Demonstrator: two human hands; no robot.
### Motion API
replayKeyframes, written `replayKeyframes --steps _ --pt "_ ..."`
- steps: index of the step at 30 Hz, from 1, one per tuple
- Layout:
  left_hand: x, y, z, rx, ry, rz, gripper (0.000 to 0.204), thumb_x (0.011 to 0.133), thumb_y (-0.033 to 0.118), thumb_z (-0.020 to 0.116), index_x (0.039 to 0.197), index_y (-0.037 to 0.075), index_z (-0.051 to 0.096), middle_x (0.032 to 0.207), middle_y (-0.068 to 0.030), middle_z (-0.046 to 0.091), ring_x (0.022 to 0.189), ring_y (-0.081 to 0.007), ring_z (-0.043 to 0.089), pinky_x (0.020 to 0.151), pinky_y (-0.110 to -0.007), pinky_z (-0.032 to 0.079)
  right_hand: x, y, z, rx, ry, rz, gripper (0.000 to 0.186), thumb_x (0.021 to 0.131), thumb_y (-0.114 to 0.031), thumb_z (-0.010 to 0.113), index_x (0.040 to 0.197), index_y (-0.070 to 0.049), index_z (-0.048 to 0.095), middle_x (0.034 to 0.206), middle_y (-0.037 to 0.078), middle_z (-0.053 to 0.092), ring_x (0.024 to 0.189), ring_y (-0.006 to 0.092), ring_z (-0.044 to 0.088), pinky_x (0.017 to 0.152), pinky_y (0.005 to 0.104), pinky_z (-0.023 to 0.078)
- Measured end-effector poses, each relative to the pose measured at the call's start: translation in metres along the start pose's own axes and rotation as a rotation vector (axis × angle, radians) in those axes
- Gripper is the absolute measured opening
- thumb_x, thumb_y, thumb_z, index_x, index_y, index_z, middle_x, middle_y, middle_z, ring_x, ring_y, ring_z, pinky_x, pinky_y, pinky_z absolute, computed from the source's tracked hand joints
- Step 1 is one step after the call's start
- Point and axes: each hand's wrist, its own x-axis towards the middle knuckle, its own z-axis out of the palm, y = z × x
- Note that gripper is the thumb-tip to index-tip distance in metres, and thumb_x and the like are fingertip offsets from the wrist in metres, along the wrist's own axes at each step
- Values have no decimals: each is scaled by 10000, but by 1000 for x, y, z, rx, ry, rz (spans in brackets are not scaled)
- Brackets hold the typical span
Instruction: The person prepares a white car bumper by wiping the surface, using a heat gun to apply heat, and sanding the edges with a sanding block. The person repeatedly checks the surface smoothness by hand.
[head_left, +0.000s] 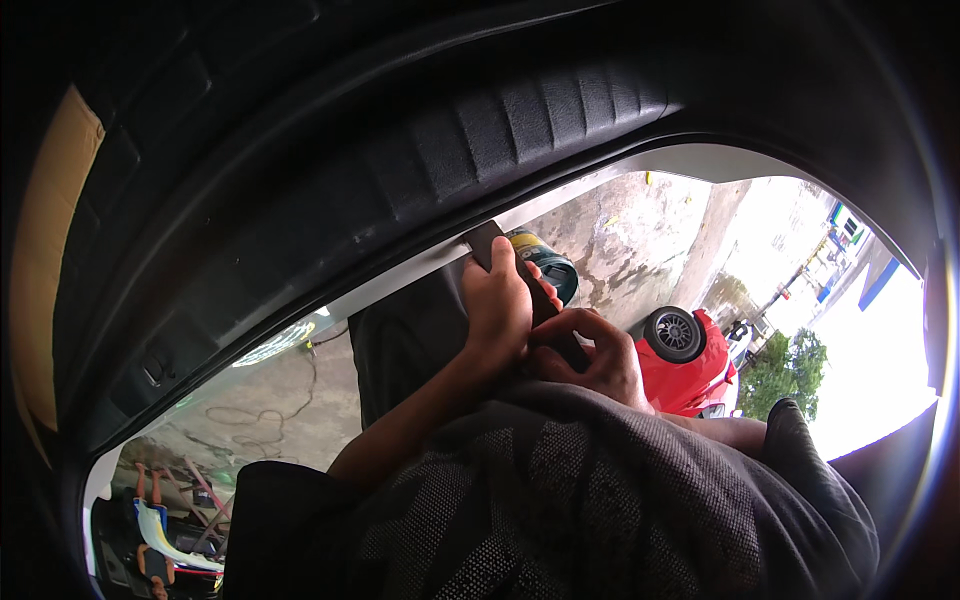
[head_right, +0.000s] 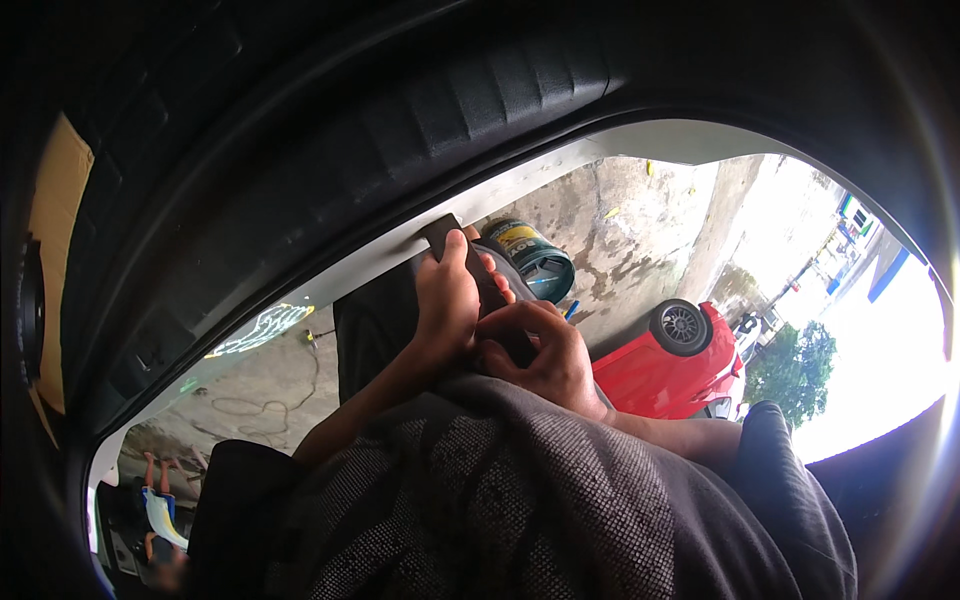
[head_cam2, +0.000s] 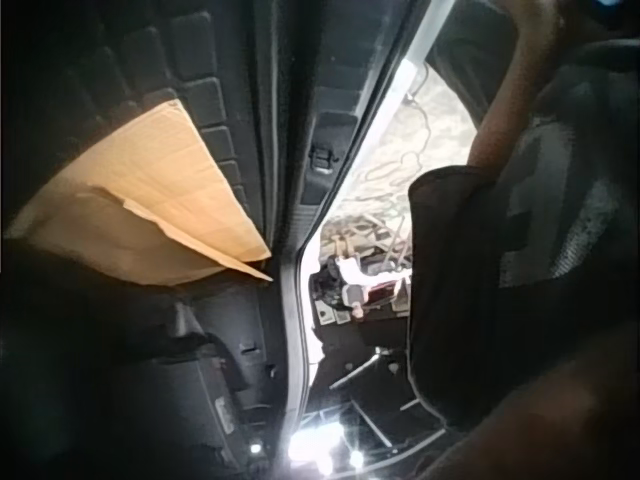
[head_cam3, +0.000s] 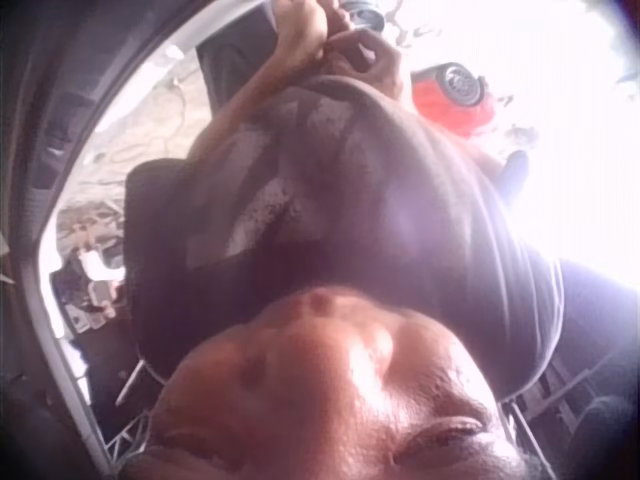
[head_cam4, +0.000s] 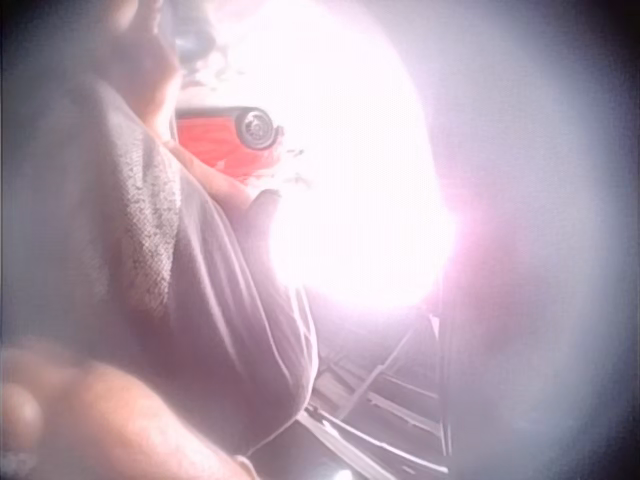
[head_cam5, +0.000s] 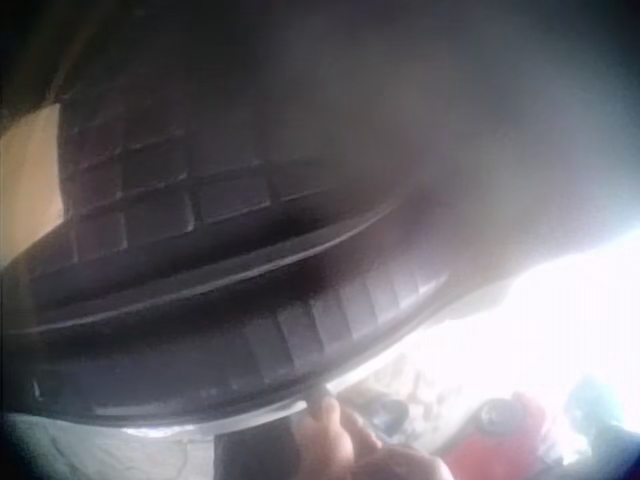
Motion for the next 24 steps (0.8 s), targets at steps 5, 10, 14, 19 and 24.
replayKeyframes --steps 5,10,14,19,24 --pt "5 -6 3 -29 22 47 329 1159 355 501 1163 26 504 826 -107 591 590 -220 614 521 -409 575 2 4 -2 82 27 53 226 914 -54 822 1136 -51 783 1152 94 694 1117 215 720 1040 382 581" --pt "14 -24 -12 -9 -100 149 366 1155 376 520 1040 29 502 779 -96 583 560 -224 610 510 -414 565 -4 19 11 168 63 43 243 931 -30 791 1170 -1 756 1104 89 761 1075 154 727 998 319 585" --pt "13 -42 -17 -111 -136 155 319 1147 386 542 1126 70 506 854 -90 620 662 -222 652 600 -418 589 -3 60 -3 79 15 -251 489 975 -37 758 1440 13 614 1324 163 715 1159 182 719 962 325 598" --pt "4 -69 8 -250 -346 245 265 1120 278 590 1140 26 509 906 -116 636 718 -244 697 674 -409 621 -27 67 -38 326 -45 -191 734 980 0 725 1647 -36 422 1489 192 605 1264 240 681 1023 363 596" --pt "9 -68 32 -297 -364 142 271 1127 284 575 1080 26 506 879 -99 590 776 -261 668 767 -462 624 -16 63 -70 357 -101 -144 702 1013 -25 714 1649 -11 417 1438 179 653 1242 191 677 1052 350 555"
